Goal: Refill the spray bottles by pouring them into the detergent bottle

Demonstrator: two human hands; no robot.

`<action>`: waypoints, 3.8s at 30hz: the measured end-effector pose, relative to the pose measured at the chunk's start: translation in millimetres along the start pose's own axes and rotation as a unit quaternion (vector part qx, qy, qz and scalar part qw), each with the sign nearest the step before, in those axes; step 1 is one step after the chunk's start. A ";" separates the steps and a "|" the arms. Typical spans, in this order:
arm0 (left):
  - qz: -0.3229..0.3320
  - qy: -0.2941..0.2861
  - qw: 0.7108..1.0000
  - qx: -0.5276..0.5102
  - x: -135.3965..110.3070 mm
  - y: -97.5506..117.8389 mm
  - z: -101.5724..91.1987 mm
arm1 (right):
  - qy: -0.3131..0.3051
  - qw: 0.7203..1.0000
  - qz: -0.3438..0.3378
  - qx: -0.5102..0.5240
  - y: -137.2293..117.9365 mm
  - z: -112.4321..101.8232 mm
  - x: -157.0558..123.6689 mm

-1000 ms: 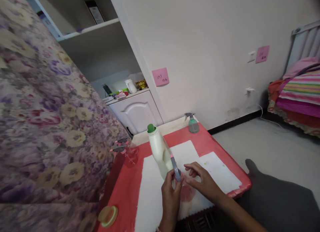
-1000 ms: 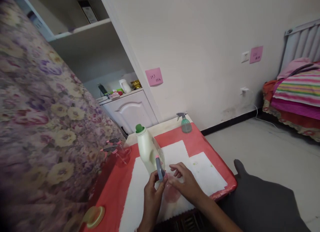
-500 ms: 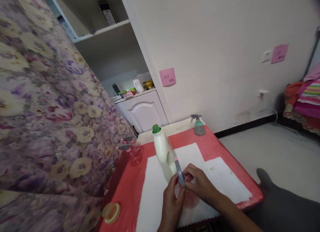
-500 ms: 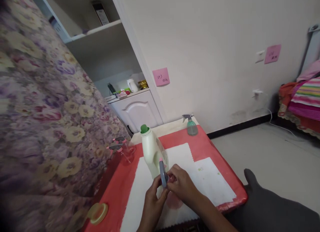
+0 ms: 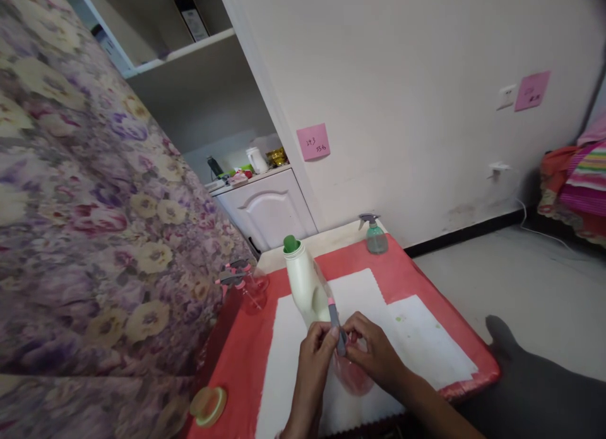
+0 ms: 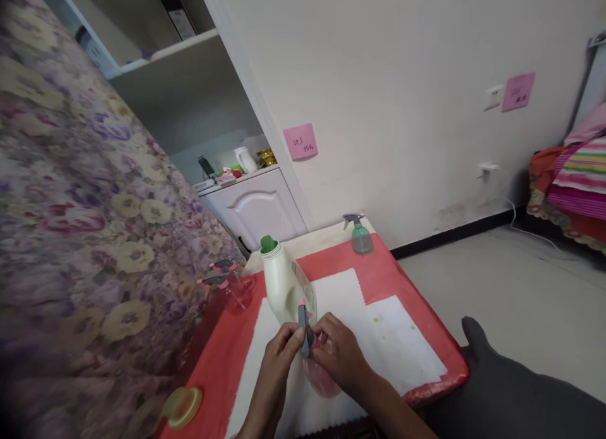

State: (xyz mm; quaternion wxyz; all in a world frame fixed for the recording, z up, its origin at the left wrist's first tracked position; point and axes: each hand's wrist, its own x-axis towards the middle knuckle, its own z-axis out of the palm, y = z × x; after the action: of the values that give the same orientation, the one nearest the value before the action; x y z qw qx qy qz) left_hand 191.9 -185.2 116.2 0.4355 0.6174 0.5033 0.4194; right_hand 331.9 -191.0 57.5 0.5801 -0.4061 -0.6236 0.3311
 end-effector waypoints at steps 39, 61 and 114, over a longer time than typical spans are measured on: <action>0.033 0.061 0.997 0.016 -7.1 -9.4 13.7 | 0.097 0.993 0.049 0.040 -0.8 16.6 -3.6; 0.036 0.060 0.998 0.009 -6.3 -10.8 14.7 | 0.035 0.992 0.042 0.117 -1.4 6.2 -2.7; 0.037 0.070 0.997 0.016 -5.5 -22.6 18.6 | 0.060 0.991 0.064 0.101 2.9 10.5 -3.6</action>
State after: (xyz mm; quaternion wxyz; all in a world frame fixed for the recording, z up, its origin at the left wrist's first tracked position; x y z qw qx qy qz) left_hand 203.0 -190.2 89.2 0.3730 0.6116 0.5162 0.4694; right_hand 321.8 -192.3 52.1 0.6321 -0.4038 -0.5238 0.4037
